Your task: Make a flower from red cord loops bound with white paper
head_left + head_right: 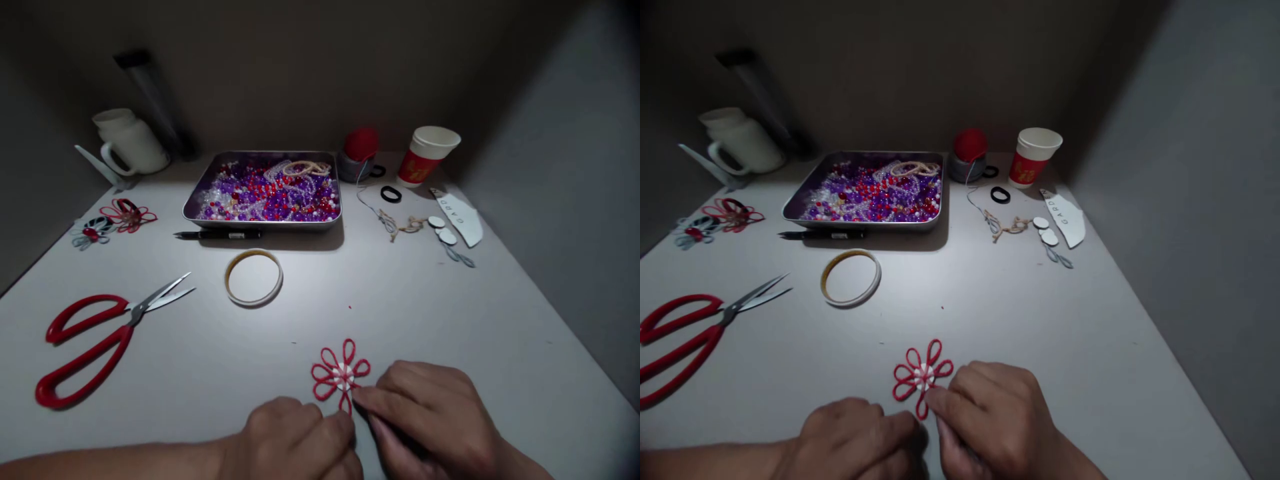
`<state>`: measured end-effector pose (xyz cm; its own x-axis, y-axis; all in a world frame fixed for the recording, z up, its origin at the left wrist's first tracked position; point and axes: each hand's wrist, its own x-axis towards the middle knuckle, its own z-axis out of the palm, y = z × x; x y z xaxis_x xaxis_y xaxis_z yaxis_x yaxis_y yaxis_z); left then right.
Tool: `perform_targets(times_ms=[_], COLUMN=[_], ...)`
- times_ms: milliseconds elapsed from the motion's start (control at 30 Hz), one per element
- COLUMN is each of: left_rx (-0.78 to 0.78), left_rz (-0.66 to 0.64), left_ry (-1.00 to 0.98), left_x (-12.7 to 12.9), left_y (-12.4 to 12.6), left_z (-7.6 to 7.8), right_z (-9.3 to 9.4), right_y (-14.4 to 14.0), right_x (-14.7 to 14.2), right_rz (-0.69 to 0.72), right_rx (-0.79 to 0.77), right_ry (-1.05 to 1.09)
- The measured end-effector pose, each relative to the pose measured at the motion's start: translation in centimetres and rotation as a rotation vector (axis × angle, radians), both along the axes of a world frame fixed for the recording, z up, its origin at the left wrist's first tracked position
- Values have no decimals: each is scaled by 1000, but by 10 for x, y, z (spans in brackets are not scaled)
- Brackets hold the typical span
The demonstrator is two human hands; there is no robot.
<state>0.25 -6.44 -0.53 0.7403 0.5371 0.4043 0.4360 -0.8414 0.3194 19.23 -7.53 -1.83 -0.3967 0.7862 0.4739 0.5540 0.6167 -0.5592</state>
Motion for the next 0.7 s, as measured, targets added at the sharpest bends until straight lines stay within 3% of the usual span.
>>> perform_targets(times_ms=[67, 167, 333, 533, 633, 700], left_rx=[85, 177, 188, 213, 192, 125], left_rz=[120, 130, 126, 247, 186, 27], left_ry=[-31, -6, 25, -92, -97, -51], left_x=[2, 5, 8, 10, 8, 5], left_y=[0, 6, 12, 4, 1, 2], left_z=[-2, -1, 0, -11, -10, -5], right_z=[-1, -1, 1, 8, 8, 6], right_y=[2, 4, 5, 6, 6, 6], right_x=[0, 0, 1, 2, 3, 5], right_rz=[-8, -13, 2, -51, -172, -336], right_rx=[-15, -34, -100, -195, -239, -275], right_ry=[-47, -74, 36, 91, 129, 151])
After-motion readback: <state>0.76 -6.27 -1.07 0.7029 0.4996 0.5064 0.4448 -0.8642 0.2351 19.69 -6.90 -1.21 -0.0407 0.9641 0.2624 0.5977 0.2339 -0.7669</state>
